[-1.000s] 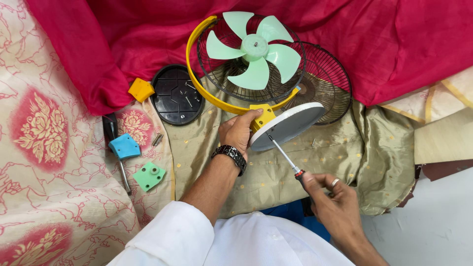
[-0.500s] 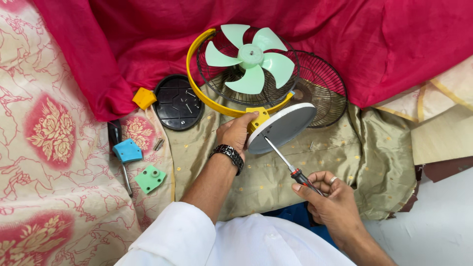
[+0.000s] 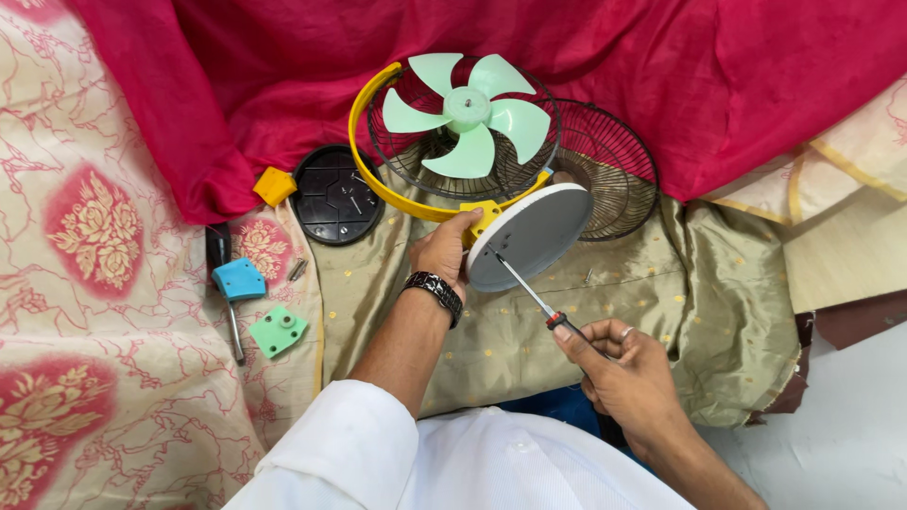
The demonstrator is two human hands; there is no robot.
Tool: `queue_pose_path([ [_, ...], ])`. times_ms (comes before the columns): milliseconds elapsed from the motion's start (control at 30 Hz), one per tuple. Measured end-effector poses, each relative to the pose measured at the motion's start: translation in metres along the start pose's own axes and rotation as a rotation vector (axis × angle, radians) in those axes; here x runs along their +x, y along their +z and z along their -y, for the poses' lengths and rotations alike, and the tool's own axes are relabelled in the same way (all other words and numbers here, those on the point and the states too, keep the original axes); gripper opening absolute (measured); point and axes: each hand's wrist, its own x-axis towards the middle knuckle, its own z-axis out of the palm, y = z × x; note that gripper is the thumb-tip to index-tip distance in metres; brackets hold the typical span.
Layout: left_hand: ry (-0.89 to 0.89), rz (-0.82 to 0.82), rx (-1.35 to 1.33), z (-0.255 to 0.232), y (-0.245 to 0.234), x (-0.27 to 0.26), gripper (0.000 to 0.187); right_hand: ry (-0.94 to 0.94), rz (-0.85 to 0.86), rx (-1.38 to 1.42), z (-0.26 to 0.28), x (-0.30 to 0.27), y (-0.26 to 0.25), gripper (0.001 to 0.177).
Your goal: The person assembles a small electric fan by hand, using a screwdriver to tighten screws on the base and attaching the front grille to the fan head. The person handles the fan base, screws, and grille, securing components in sequence.
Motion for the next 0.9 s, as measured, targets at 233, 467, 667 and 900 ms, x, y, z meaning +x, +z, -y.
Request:
queue_pose_path([
  [233, 0.006, -0.022, -0.024, 0.007, 0.005, 0.0, 0.047, 0.083, -0.024, -0.07, 0.005, -0.001, -0.002, 0.031],
  [467, -0.004, -0.022, -0.01, 0.009, 0.007, -0.004, 0.053, -0.074, -0.043, -0.126, -0.007, 0.007, -0.008, 0.039],
  [667, -0.013, -0.036, -0.015, 0.01, 0.007, -0.004, 0.053, -0.204, -0.086, -0.269, -0.007, 0.013, -0.014, 0.033],
  [900, -0.01, -0.024, -0.036, 0.01, 0.005, -0.005, 0.051, -0.09, -0.1, -0.253, -0.002, 0.014, -0.013, 0.041],
])
